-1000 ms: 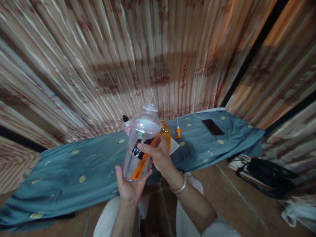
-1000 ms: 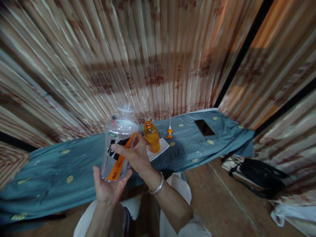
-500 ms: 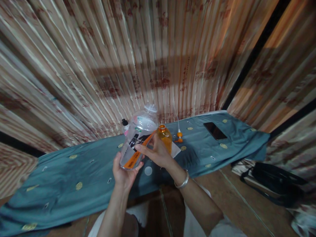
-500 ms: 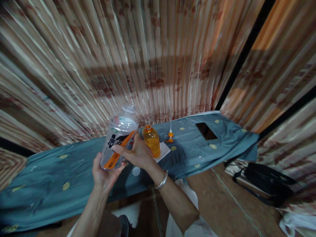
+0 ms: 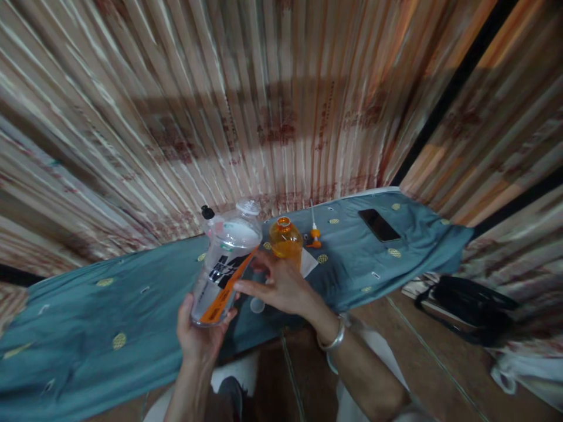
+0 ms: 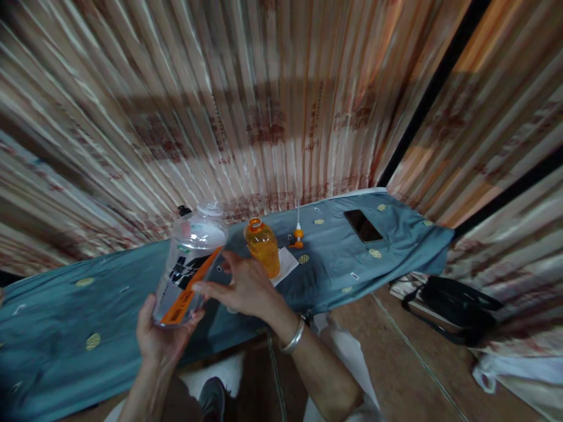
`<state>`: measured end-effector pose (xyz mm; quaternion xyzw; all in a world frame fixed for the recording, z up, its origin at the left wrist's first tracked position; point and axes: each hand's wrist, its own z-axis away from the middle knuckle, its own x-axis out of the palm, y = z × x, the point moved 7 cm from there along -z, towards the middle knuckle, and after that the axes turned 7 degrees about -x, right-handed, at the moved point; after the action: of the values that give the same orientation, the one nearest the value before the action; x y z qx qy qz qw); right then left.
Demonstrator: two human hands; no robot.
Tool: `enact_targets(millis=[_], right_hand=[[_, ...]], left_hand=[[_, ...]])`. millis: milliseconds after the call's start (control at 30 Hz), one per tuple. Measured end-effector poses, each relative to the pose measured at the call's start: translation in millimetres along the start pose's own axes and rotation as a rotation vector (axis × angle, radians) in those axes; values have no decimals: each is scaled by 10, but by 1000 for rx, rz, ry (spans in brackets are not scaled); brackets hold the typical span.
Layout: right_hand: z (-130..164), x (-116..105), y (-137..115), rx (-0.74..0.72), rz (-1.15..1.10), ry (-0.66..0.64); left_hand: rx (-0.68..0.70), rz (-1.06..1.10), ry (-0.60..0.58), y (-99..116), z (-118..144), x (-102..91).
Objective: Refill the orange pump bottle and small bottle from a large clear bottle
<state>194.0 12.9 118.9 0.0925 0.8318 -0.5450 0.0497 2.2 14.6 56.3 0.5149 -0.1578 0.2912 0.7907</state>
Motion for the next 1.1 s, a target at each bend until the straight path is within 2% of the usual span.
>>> enact_targets(millis=[67, 167, 200, 233, 267, 433, 533, 667, 800, 967, 1100], right_hand=[[22, -280, -91, -19, 105, 43], [58, -809, -129, -86, 177, 319], [76, -962, -90, -103, 204, 433], [77, -1051, -15, -107, 219, 486], [56, -1083, 89, -107, 213, 486], [-74, -809, 775, 47, 28, 252], [-62, -643, 986, 78, -36, 207], [-13, -606, 1073, 115, 24, 261], [-8, -626, 1047, 119, 133, 306], [-4, -597, 1025, 118, 244, 302], [11, -562, 1005, 102, 302, 295]], left_hand=[[12, -17, 2, 43, 6, -8], [38, -32, -4, 86, 3, -17], [41, -35, -7, 89, 1, -20], [40, -39, -8, 88, 0, -24], [38, -42, -7, 84, 0, -29], [21, -39, -10, 47, -14, -76], [1, -39, -9, 11, -44, -133], [-20, -49, 1, -44, -92, -210], [-22, -86, 23, -75, -113, -261], [-4, -75, 62, -83, -119, -304], [23, -62, 50, -59, -142, -301]])
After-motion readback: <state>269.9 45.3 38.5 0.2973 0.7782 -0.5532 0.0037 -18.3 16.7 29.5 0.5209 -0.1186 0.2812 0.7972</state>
